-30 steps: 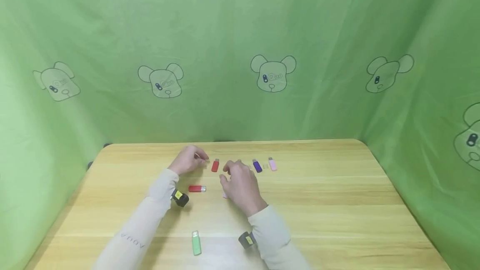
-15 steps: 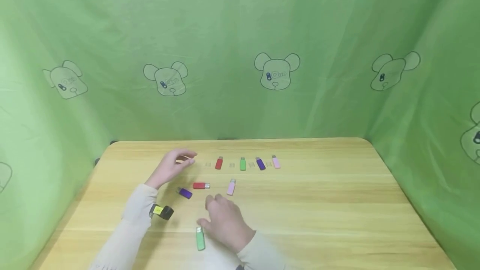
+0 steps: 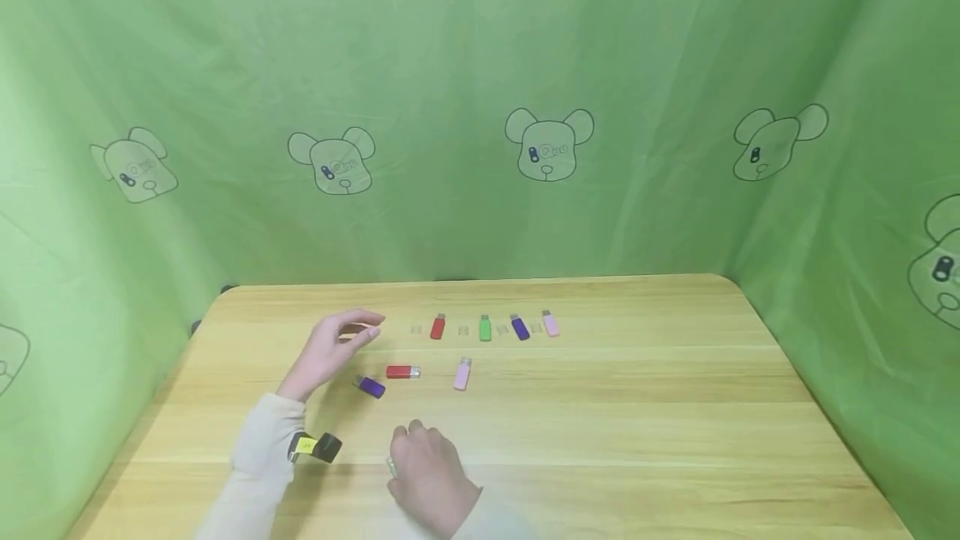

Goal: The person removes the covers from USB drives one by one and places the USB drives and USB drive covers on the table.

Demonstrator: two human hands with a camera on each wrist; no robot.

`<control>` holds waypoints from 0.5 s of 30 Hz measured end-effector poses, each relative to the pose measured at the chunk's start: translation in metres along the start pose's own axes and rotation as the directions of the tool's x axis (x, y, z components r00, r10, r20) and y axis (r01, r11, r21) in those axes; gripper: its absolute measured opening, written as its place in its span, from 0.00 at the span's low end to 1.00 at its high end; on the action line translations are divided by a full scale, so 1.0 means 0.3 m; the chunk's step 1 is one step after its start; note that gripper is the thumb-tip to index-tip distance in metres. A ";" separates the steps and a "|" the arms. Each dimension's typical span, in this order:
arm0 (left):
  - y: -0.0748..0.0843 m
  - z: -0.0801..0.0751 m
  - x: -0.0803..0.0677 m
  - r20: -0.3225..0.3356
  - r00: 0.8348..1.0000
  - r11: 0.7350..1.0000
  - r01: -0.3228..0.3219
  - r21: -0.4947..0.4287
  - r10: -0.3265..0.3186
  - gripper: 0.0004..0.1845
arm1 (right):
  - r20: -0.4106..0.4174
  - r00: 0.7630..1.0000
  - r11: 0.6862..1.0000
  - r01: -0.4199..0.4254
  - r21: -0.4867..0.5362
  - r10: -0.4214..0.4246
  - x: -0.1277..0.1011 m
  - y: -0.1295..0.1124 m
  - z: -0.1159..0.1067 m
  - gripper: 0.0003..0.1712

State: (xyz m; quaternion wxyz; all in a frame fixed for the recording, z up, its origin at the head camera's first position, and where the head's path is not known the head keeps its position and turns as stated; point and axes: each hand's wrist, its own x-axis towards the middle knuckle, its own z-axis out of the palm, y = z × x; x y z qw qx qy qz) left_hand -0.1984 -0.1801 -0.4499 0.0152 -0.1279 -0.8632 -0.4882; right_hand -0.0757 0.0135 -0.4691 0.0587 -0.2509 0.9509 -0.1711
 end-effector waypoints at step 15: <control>0.056 0.055 -0.020 0.034 0.999 0.995 -0.032 -0.099 0.036 0.13 | -0.101 0.994 0.938 0.005 0.348 0.033 -0.005 0.120 -0.098 0.12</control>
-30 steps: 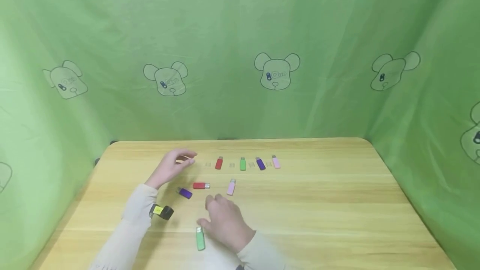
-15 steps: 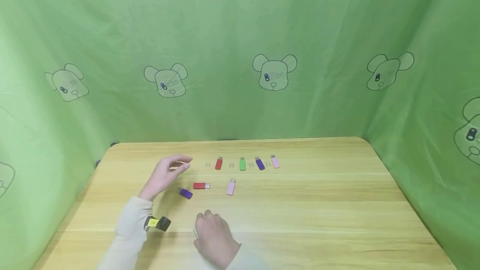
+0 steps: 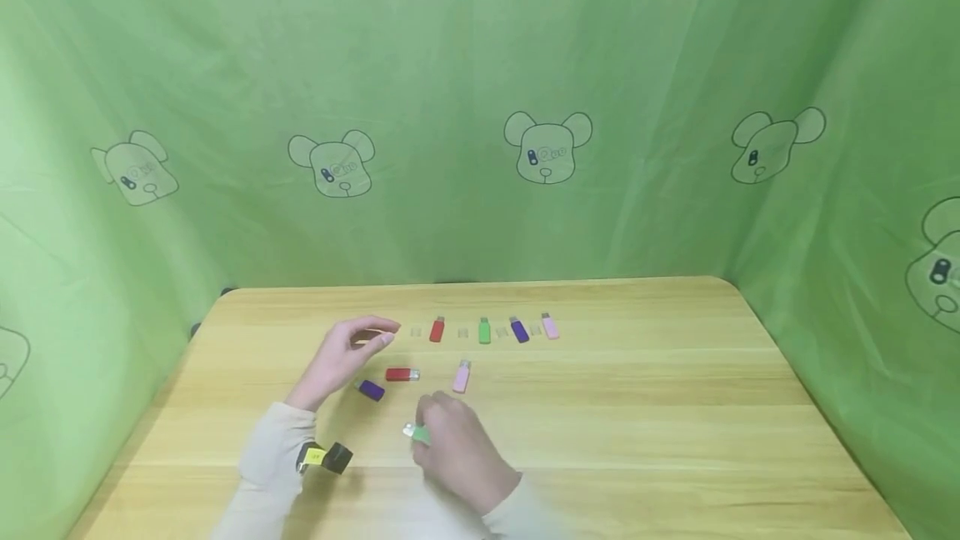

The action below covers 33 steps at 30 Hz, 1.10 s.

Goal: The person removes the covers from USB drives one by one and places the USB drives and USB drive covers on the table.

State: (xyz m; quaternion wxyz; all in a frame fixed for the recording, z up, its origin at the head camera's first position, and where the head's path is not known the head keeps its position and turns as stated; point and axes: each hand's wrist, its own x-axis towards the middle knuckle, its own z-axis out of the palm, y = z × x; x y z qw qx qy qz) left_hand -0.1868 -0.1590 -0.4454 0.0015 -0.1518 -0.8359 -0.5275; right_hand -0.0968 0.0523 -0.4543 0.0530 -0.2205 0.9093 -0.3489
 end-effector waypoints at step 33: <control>0.108 0.242 -0.008 0.185 0.983 0.901 0.091 -0.424 -0.012 0.10 | -0.373 0.924 0.996 0.093 -0.001 -0.086 0.016 0.141 -0.221 0.13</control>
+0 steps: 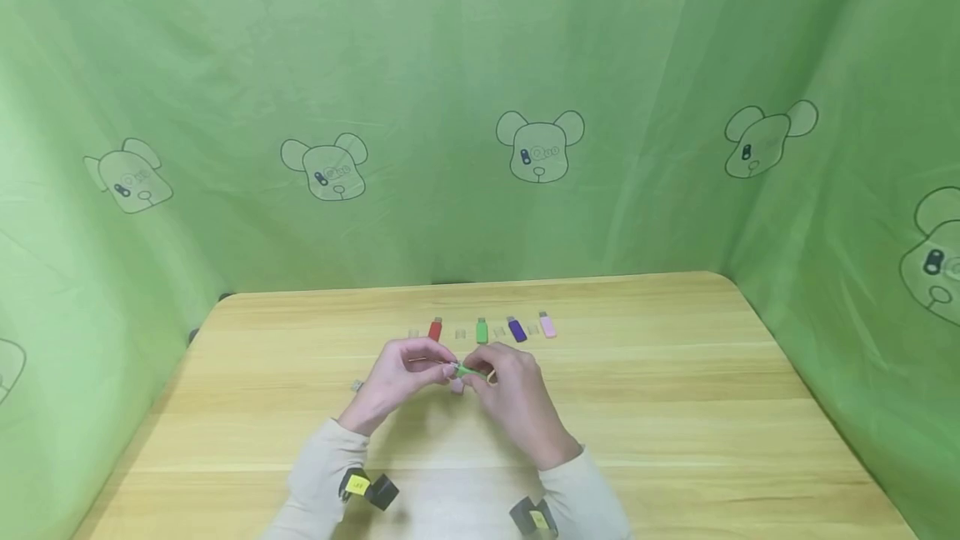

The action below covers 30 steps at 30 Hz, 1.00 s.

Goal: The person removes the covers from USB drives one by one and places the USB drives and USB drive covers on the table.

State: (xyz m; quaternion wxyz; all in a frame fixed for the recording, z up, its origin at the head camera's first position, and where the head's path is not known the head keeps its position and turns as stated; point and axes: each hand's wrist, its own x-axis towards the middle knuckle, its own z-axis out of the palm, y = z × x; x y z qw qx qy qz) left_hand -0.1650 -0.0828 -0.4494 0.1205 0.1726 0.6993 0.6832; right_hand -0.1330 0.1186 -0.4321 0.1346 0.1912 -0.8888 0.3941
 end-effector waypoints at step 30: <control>0.014 -0.019 -0.017 0.061 0.998 0.998 0.032 -0.057 -0.028 0.12 | 0.201 0.976 0.984 -0.112 0.136 0.083 0.002 -0.001 -0.060 0.05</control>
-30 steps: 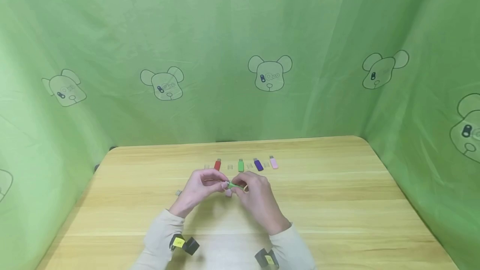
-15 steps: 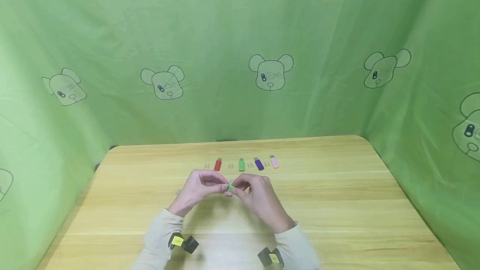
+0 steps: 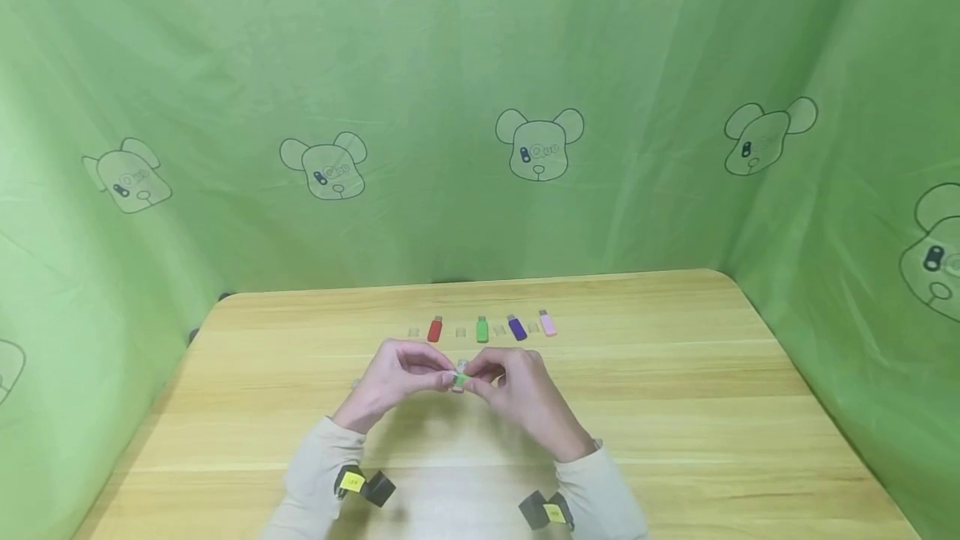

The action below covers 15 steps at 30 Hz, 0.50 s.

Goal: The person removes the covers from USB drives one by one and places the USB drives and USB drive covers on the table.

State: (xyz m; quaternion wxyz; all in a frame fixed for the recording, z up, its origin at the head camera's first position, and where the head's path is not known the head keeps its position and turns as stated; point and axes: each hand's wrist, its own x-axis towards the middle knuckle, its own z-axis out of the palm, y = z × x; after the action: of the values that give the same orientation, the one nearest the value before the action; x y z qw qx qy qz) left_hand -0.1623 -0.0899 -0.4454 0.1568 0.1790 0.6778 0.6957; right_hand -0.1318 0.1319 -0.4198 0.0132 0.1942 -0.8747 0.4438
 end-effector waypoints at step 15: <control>0.042 -0.161 -0.051 -0.199 0.980 0.997 -0.013 0.071 0.027 0.12 | -0.066 0.979 0.981 -0.194 0.004 0.194 -0.040 0.019 -0.121 0.06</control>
State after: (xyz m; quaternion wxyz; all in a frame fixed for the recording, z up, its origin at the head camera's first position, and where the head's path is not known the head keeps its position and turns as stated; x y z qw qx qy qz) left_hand -0.1706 -0.1402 -0.4342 0.0745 0.1203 0.7121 0.6876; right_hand -0.1281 0.1672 -0.4045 -0.0010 0.0931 -0.8891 0.4481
